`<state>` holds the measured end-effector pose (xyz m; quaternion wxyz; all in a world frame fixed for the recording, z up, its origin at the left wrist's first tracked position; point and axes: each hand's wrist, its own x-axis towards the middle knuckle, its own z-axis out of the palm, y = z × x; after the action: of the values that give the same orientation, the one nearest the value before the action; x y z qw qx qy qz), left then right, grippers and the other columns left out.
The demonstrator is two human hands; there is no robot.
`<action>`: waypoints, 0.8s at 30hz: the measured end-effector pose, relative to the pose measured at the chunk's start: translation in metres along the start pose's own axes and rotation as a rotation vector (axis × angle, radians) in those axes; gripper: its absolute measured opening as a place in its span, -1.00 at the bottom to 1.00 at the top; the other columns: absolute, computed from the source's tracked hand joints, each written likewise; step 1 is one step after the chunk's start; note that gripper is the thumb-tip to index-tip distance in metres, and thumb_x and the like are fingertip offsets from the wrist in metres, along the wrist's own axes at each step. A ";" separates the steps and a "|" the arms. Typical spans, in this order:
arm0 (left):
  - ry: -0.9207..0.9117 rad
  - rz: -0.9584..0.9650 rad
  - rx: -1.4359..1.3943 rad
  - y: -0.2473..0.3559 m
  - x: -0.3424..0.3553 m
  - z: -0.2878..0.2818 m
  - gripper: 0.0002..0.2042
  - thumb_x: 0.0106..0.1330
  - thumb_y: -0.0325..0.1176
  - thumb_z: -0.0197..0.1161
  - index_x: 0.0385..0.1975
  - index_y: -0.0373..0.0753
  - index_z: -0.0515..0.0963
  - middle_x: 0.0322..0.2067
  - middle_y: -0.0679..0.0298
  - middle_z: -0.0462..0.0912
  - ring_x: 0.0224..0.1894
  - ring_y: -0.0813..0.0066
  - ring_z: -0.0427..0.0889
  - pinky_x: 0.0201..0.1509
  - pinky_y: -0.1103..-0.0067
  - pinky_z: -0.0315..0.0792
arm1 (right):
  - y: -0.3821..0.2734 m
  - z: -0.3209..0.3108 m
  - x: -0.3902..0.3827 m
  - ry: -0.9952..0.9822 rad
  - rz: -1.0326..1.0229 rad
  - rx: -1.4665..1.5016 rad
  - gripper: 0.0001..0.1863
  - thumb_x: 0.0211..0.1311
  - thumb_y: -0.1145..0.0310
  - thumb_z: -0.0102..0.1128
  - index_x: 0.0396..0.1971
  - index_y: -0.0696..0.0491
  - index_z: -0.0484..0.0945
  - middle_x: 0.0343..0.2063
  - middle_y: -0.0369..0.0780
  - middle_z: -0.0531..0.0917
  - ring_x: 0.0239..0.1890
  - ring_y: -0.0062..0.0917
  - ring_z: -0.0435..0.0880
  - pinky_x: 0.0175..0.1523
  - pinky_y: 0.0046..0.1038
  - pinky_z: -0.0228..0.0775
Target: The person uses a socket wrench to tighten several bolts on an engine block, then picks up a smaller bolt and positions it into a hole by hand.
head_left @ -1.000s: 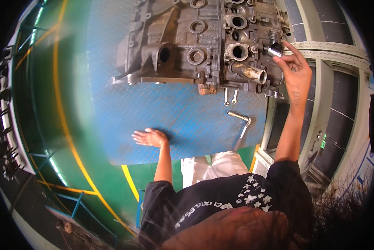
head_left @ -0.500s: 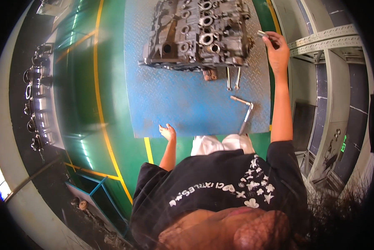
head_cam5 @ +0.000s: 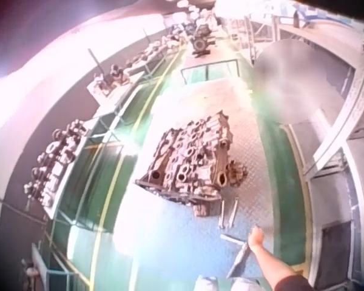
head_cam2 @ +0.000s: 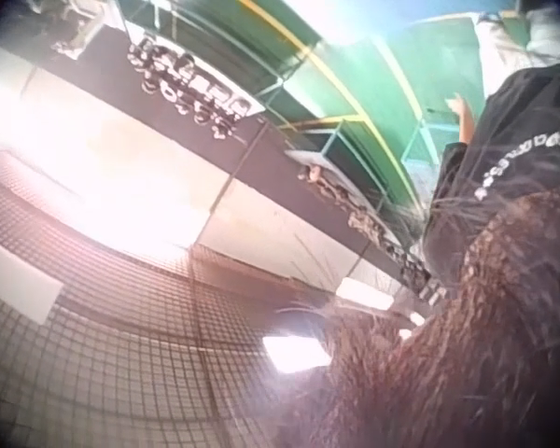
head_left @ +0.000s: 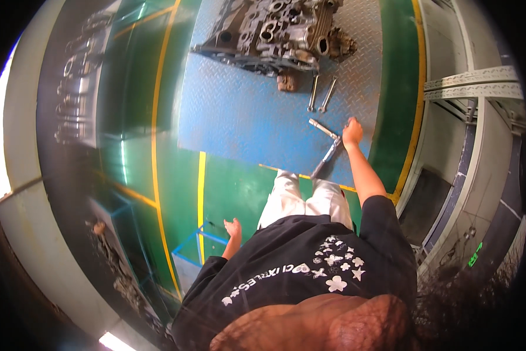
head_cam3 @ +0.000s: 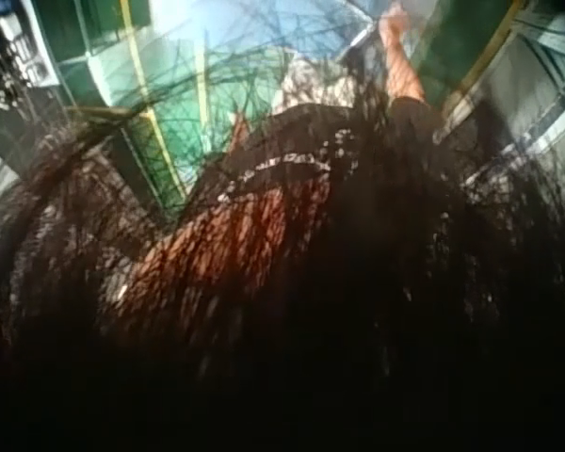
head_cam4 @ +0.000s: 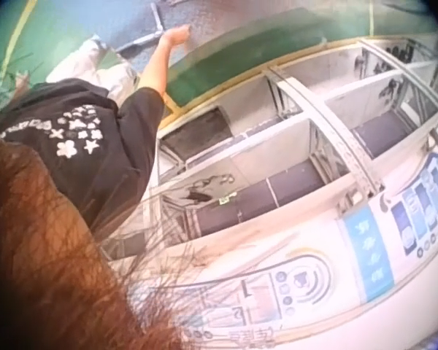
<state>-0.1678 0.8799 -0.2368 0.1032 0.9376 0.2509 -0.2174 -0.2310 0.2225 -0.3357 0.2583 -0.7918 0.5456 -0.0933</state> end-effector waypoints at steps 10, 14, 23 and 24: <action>-0.059 -0.069 -0.162 -0.092 -0.113 0.043 -0.16 0.34 -0.13 0.30 0.44 -0.66 0.15 0.35 -0.45 0.36 0.46 -0.31 0.31 0.54 0.15 0.24 | -0.044 -0.044 -0.010 -0.064 -0.145 -0.052 -0.77 0.38 0.34 0.14 -0.16 0.16 0.67 -0.22 0.10 0.77 -0.13 0.08 0.77 -0.06 0.02 0.64; -0.052 -0.074 -0.246 -0.115 -0.136 0.052 -0.15 0.37 -0.13 0.30 0.47 -0.62 0.11 0.34 -0.42 0.37 0.43 -0.26 0.35 0.53 0.18 0.25 | -0.034 -0.024 -0.050 -0.442 0.137 -0.078 -0.56 0.49 0.06 0.13 -0.27 0.18 0.70 -0.40 0.01 0.78 -0.45 -0.09 0.79 -0.28 -0.12 0.66; -0.024 -0.088 -0.562 -0.145 -0.212 0.067 -0.15 0.41 -0.21 0.32 0.52 -0.56 0.01 0.38 -0.39 0.31 0.34 -0.19 0.47 0.44 0.20 0.36 | 0.020 0.077 -0.109 -0.326 0.421 0.229 -0.60 0.32 0.11 0.31 -0.33 0.23 0.70 -0.32 0.01 0.80 -0.50 -0.24 0.83 -0.18 -0.18 0.71; 0.008 -0.094 -0.610 -0.165 -0.223 0.072 -0.15 0.41 -0.22 0.32 0.52 -0.56 0.02 0.37 -0.40 0.32 0.33 -0.20 0.48 0.44 0.21 0.37 | 0.017 0.073 -0.116 -0.323 0.395 0.227 -0.60 0.32 0.11 0.31 -0.33 0.23 0.70 -0.32 0.01 0.80 -0.50 -0.24 0.83 -0.18 -0.18 0.71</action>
<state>-0.4521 0.9039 -0.2125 0.3689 0.8515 0.3481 -0.1331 -0.2584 0.3464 -0.3903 0.4423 -0.6406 0.6272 0.0260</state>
